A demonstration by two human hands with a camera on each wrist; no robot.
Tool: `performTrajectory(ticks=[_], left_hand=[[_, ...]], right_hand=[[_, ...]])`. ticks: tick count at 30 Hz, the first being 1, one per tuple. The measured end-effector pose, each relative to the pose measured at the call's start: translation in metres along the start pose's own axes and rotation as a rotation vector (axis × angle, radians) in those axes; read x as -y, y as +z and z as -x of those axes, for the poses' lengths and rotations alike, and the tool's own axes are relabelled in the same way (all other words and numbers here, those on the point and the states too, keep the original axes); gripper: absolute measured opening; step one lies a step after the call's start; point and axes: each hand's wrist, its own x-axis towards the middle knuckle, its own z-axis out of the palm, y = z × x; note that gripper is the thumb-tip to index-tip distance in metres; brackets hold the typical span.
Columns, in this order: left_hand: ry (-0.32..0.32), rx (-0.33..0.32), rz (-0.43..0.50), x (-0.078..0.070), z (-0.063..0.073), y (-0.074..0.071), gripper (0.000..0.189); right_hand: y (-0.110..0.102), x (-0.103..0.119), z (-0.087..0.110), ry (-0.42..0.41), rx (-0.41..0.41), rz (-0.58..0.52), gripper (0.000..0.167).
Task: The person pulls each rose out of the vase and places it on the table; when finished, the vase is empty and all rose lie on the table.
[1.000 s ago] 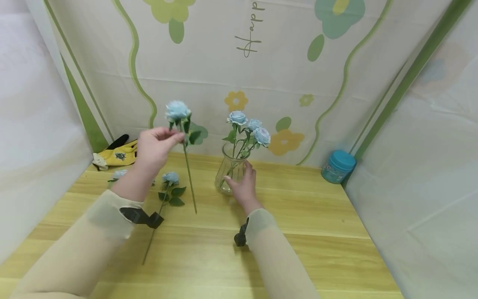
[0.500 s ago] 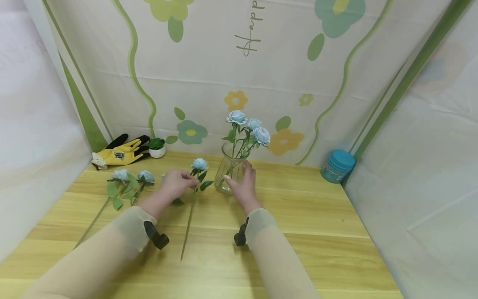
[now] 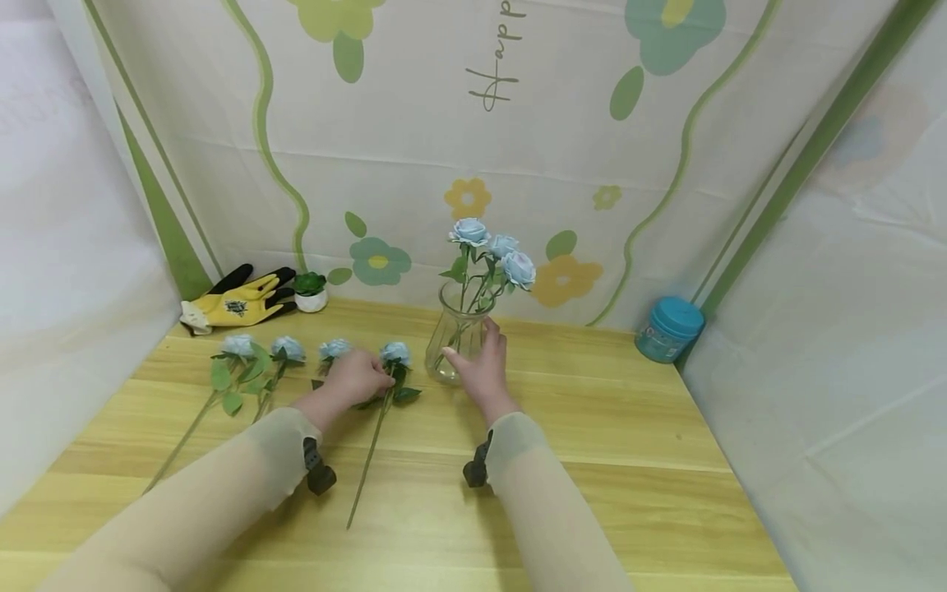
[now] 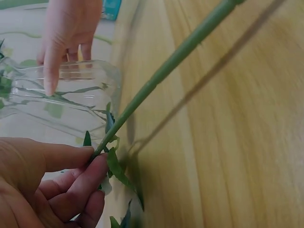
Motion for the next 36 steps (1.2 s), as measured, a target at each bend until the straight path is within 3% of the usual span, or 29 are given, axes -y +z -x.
performTrajectory(ticks=[5, 10, 14, 19, 23, 26, 32, 36], left_hand=[[-0.002, 0.019, -0.072, 0.002, 0.0, 0.001, 0.034], [0.002, 0.047, -0.082, 0.004, -0.002, -0.002, 0.04], [-0.002, 0.077, -0.141, 0.002, -0.005, -0.013, 0.045], [0.04, 0.013, -0.193, -0.011, -0.007, -0.035, 0.045], [0.087, -0.055, -0.079, -0.027, -0.008, -0.045, 0.024], [0.141, -0.094, 0.061, -0.042, -0.008, -0.042, 0.039], [0.27, -0.134, 0.269, -0.076, -0.018, -0.012, 0.075], [0.285, -0.141, 0.359, -0.093, -0.027, 0.009, 0.081]], right_hand=[[0.0, -0.001, 0.0, -0.005, 0.005, 0.007, 0.09], [0.0, -0.002, 0.0, -0.009, 0.0, 0.016, 0.09], [-0.001, -0.001, 0.0, -0.006, 0.002, 0.013, 0.091], [0.0, -0.003, 0.0, -0.009, 0.002, 0.01, 0.091], [0.001, -0.002, 0.001, -0.001, 0.005, 0.008, 0.091], [0.002, -0.001, 0.002, 0.006, 0.011, 0.008, 0.091], [0.001, -0.002, 0.001, -0.012, 0.013, 0.025, 0.092], [-0.002, -0.004, 0.001, -0.014, 0.012, 0.006, 0.091]])
